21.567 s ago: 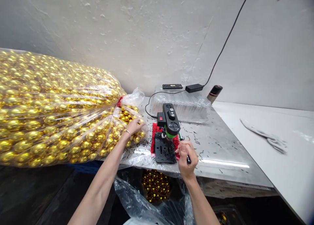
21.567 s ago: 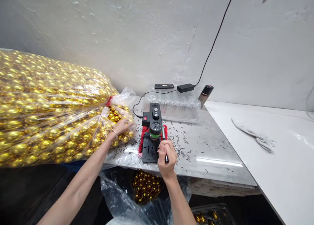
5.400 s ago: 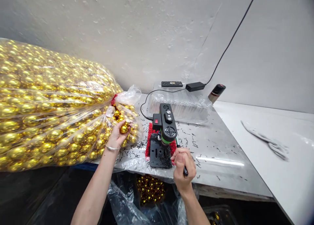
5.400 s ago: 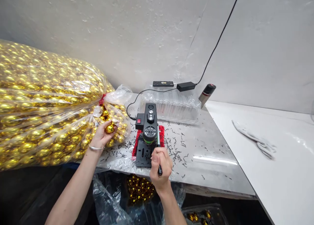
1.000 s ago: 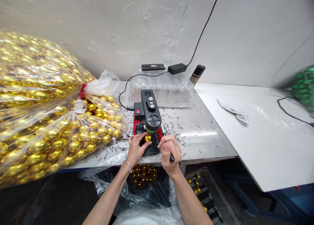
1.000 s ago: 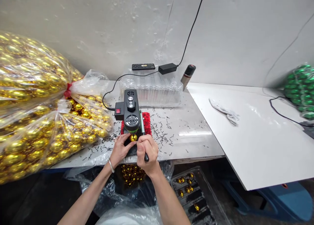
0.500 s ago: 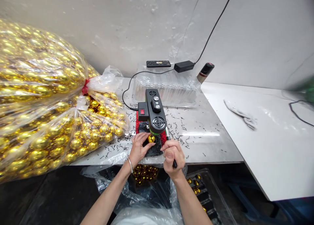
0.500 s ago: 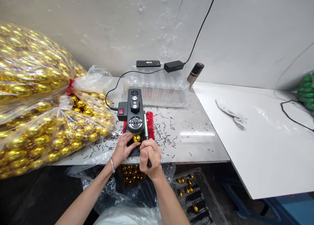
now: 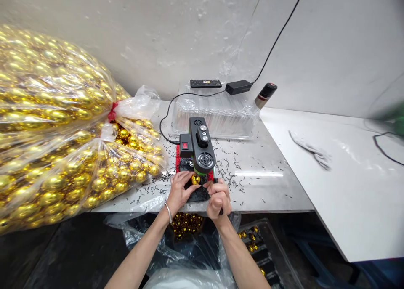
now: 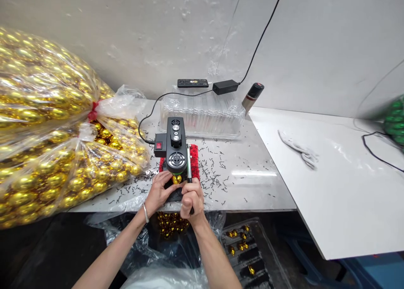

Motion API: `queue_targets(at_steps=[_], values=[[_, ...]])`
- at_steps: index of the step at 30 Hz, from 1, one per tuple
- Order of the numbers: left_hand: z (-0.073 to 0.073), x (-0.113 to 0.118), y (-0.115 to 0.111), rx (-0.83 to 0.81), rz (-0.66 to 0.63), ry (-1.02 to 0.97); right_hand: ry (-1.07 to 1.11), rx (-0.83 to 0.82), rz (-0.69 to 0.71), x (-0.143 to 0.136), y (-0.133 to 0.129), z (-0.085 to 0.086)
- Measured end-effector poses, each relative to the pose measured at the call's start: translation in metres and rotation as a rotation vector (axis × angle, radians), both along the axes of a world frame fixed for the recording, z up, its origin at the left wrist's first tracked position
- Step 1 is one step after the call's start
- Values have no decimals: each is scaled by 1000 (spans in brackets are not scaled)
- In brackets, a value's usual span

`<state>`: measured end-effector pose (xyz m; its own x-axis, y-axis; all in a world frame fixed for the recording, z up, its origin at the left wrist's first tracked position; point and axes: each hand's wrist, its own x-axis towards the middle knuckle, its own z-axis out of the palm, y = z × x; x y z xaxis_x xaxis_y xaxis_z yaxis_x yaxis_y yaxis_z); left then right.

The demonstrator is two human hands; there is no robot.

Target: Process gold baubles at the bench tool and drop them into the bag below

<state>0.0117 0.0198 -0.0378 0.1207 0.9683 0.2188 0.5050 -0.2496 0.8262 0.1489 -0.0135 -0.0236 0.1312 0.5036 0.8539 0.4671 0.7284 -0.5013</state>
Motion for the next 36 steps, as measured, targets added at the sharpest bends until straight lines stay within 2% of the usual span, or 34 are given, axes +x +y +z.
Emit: queue_targets(at_steps=[5,11,14,18,21,23,27,29,30,32,34,36], values=[[-1,0,1,6,-11,4,-22,14,5,2,2,4],[-5,0,2,40,-9,-9,-181,38,12,4,0,18],[-7,1,4,51,13,-29,-78,11,4,0,-3,35],[1,1,-1,67,50,-81,100,-134,-39,-6,-5,74],[12,-4,-25,77,119,-116,140,-236,-30,-10,-5,96],[12,-9,-52,68,78,-116,140,-228,-27,-11,-6,101],[-8,-14,-105,11,-117,-69,153,-193,-32,-12,-7,91],[-16,-15,-117,-33,-154,-64,182,-186,-38,-12,-7,83],[-16,-18,-116,-31,-151,-62,196,-184,-32,-12,-7,81],[-6,-27,-102,32,-100,-41,209,-173,-16,-12,-6,77],[13,-43,-73,150,15,15,209,-160,-6,-12,-5,75],[36,-65,-33,242,159,81,205,-147,-4,-12,-5,74]])
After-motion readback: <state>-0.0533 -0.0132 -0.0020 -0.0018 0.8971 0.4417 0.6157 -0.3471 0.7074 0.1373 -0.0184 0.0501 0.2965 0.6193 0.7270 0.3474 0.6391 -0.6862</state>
